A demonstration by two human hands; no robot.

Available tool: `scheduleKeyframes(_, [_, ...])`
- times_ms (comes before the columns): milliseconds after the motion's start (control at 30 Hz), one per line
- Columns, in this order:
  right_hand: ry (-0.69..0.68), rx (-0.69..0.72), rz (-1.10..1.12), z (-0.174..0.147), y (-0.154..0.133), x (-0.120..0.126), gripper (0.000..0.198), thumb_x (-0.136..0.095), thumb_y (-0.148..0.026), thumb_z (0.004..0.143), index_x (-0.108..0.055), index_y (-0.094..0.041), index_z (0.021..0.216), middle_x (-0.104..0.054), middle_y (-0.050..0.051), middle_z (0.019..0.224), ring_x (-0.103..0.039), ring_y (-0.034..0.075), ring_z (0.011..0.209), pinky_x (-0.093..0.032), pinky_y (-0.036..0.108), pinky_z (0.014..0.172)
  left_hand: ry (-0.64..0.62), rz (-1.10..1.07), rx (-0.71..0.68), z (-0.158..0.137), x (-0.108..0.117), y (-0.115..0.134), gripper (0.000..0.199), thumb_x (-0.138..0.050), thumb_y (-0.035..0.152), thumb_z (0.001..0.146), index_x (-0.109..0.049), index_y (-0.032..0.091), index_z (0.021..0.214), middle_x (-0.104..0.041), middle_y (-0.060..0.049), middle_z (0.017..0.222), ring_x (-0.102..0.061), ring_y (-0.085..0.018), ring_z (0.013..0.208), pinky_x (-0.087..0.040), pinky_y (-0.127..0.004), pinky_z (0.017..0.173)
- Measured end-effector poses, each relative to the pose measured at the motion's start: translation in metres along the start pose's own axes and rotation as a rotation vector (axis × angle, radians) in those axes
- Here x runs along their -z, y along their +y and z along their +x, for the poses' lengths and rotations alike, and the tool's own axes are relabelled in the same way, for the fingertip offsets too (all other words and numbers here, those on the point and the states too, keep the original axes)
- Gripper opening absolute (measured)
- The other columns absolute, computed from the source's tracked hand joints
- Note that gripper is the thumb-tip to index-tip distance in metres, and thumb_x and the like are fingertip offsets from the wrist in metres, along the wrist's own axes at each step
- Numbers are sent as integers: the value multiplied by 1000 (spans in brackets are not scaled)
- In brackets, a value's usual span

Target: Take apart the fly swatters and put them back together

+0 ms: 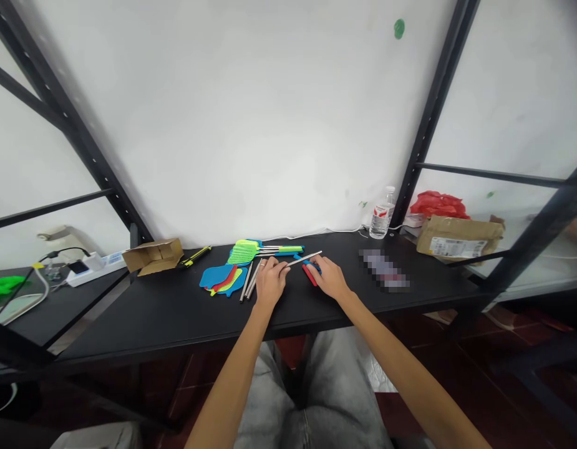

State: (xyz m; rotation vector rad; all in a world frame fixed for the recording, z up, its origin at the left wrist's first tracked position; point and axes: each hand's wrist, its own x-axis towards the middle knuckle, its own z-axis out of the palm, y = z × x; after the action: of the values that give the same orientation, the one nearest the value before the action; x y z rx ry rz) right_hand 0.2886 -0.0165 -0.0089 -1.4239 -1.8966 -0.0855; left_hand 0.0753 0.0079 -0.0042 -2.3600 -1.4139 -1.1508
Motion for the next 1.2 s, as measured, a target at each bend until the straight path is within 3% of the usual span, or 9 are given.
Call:
scheduleKeyframes(133, [-28, -12, 7, 0, 0, 1, 27, -40, -42, 103, -60, -26, 110, -68, 4, 95, -63, 20, 89, -43, 28, 77, 45, -105, 52, 1, 3, 0, 28, -47, 33, 98, -71, 23, 105, -70, -6, 97, -59, -22, 98, -44, -35, 93])
scheduleKeyframes(233, [-22, -24, 21, 1, 0, 1, 24, -42, -40, 102, -61, -26, 108, -68, 4, 94, -62, 20, 88, -42, 27, 75, 83, -251, 115, 1, 3, 0, 23, -49, 35, 96, -69, 23, 100, -73, -4, 96, -62, -21, 95, -47, -33, 87])
scheduleKeyframes(367, [-8, -32, 30, 1, 3, 0, 19, -49, -39, 99, -60, -26, 106, -66, 3, 91, -61, 20, 85, -41, 27, 72, 68, -603, 262, 3, 4, -3, 19, -60, 40, 88, -65, 23, 93, -74, -3, 87, -66, -19, 79, -48, -29, 69])
scheduleKeyframes(533, [7, -24, 40, 0, 3, -1, 15, -53, -37, 97, -60, -26, 104, -66, 3, 92, -61, 20, 86, -41, 28, 71, -26, -1021, 402, 5, 6, -9, 29, -68, 48, 83, -67, 19, 87, -74, -6, 78, -67, -18, 69, -50, -27, 61])
scheduleKeyframes(667, [8, 8, 63, 0, 3, -1, 17, -52, -39, 98, -61, -26, 104, -67, 3, 95, -61, 20, 87, -43, 29, 73, -89, -1103, 426, 4, 5, -11, 34, -68, 50, 83, -69, 17, 80, -73, -7, 73, -63, -14, 60, -48, -24, 58])
scheduleKeyframes(967, [-7, 103, 77, 0, 3, 0, 26, -47, -43, 101, -66, -26, 103, -70, 5, 97, -60, 21, 93, -46, 31, 77, -30, -1232, 541, 5, -5, -20, 40, -68, 54, 82, -65, 15, 73, -68, -5, 65, -58, -11, 57, -45, -21, 55])
scheduleKeyframes(1200, [4, 128, 99, -1, 4, -1, 23, -49, -41, 100, -68, -27, 103, -71, 5, 101, -61, 22, 98, -47, 32, 83, -53, -1199, 515, 6, -6, -21, 43, -67, 56, 83, -64, 15, 68, -63, -4, 59, -54, -10, 53, -41, -21, 52])
